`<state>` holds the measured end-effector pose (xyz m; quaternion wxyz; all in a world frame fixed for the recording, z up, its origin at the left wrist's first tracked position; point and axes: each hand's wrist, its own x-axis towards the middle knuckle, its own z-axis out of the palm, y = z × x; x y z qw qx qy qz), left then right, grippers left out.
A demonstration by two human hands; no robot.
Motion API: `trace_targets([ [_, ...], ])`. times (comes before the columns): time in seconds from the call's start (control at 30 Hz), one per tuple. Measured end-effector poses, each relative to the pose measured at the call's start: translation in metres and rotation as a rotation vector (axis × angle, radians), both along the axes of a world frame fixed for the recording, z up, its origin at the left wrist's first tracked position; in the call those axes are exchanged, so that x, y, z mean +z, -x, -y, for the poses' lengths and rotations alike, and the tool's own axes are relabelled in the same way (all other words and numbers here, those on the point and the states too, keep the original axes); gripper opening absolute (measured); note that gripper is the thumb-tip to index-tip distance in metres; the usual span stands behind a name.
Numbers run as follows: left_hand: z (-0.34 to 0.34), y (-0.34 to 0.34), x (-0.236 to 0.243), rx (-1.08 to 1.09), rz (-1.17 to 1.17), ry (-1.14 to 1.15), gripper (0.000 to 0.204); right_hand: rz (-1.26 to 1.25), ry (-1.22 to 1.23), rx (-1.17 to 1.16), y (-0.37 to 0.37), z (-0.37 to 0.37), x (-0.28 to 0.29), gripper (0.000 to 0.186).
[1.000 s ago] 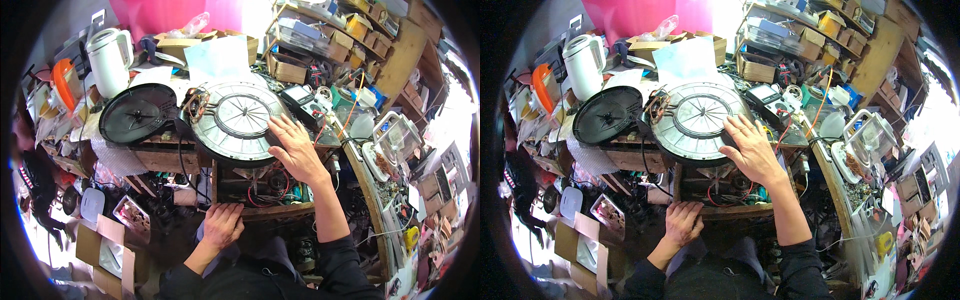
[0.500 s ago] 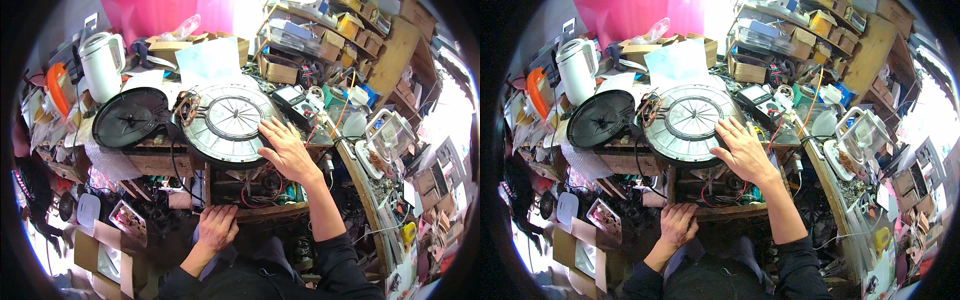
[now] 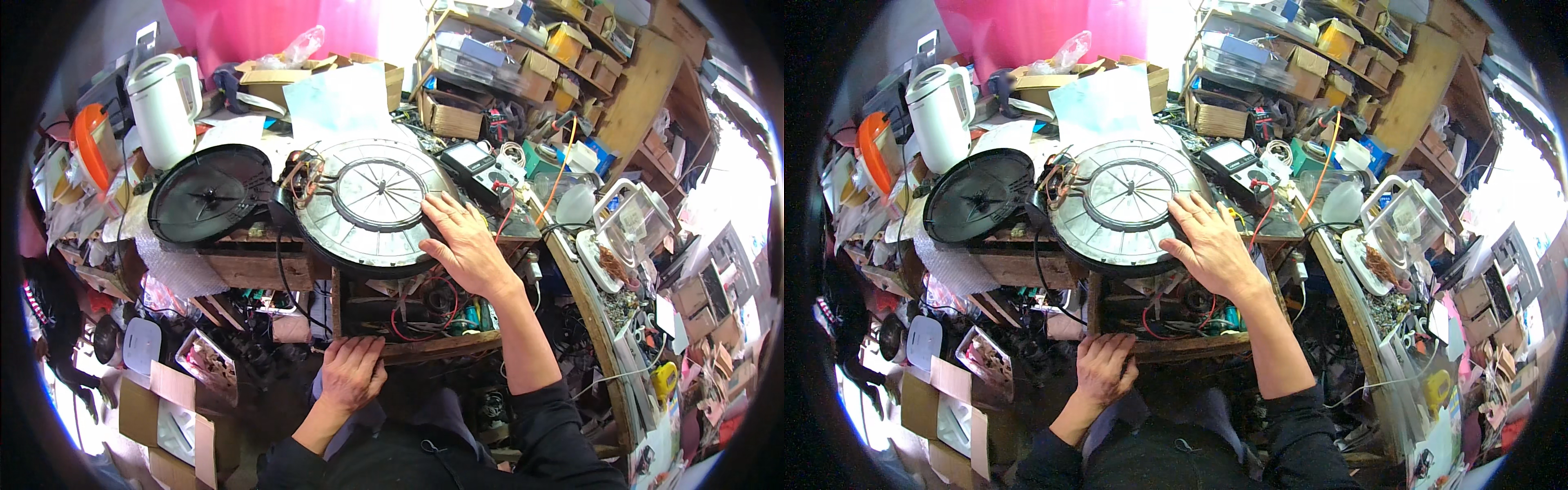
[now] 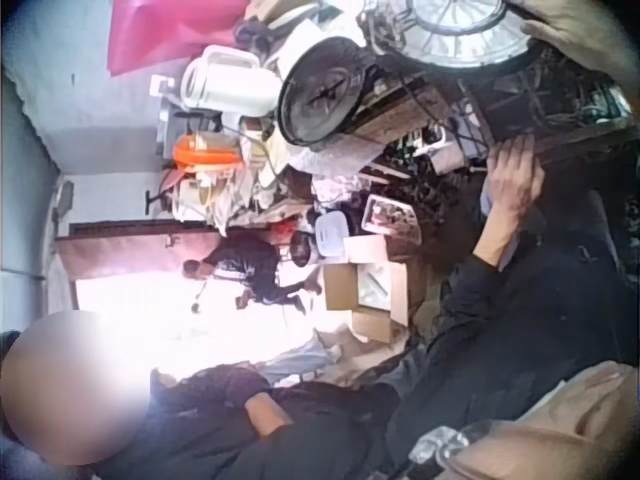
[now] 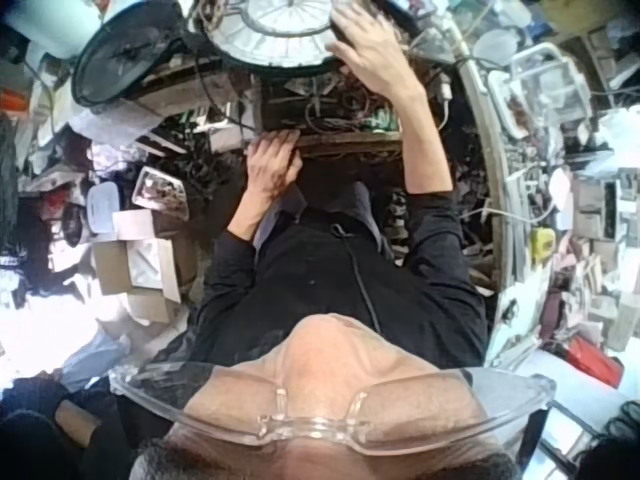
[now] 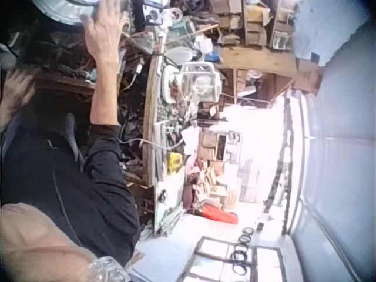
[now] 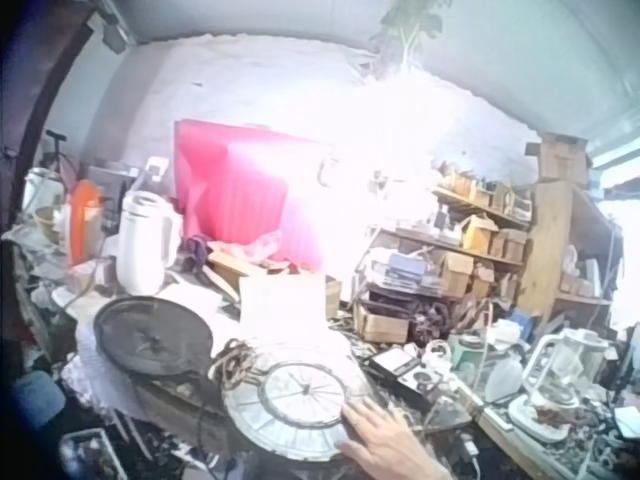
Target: The person disassembles a round electric grill, removes the top plate to expose the heating element, and uses a multimeter to test the internal wiring. They then reassemble the grill by placing the top plate back and closing the unit.
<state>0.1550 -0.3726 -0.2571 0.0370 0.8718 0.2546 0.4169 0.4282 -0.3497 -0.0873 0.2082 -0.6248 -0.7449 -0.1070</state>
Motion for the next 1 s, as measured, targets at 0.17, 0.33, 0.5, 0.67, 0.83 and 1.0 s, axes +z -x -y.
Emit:
trace_targets([
  [0.17, 0.0002, -0.0002, -0.0002, 0.003, 0.005, 0.003, 0.048, -0.008, 0.02, 0.0, 0.0005, -0.0004, 0.0027, 0.073],
  [0.33, 0.0004, 0.0002, 0.0012, -0.004, 0.003, 0.016, 0.047, -0.017, 0.0, 0.004, 0.0003, 0.0, 0.0037, 0.072],
  [0.5, 0.0004, 0.0001, 0.0015, -0.001, -0.009, 0.006, 0.048, -0.006, -0.019, 0.015, 0.0002, -0.0014, 0.0, 0.071],
  [0.67, 0.0004, 0.0005, 0.0031, 0.014, -0.009, -0.015, 0.046, -0.002, 0.008, 0.009, 0.0017, -0.0021, 0.0016, 0.071],
  [0.83, 0.0015, 0.0005, 0.0037, 0.021, -0.018, -0.014, 0.047, 0.001, 0.013, 0.008, 0.0004, -0.0013, 0.0016, 0.071],
  [1.0, 0.0014, 0.0009, 0.0042, 0.019, -0.012, -0.017, 0.046, 0.009, 0.022, 0.001, 0.0009, -0.0016, 0.0014, 0.069],
])
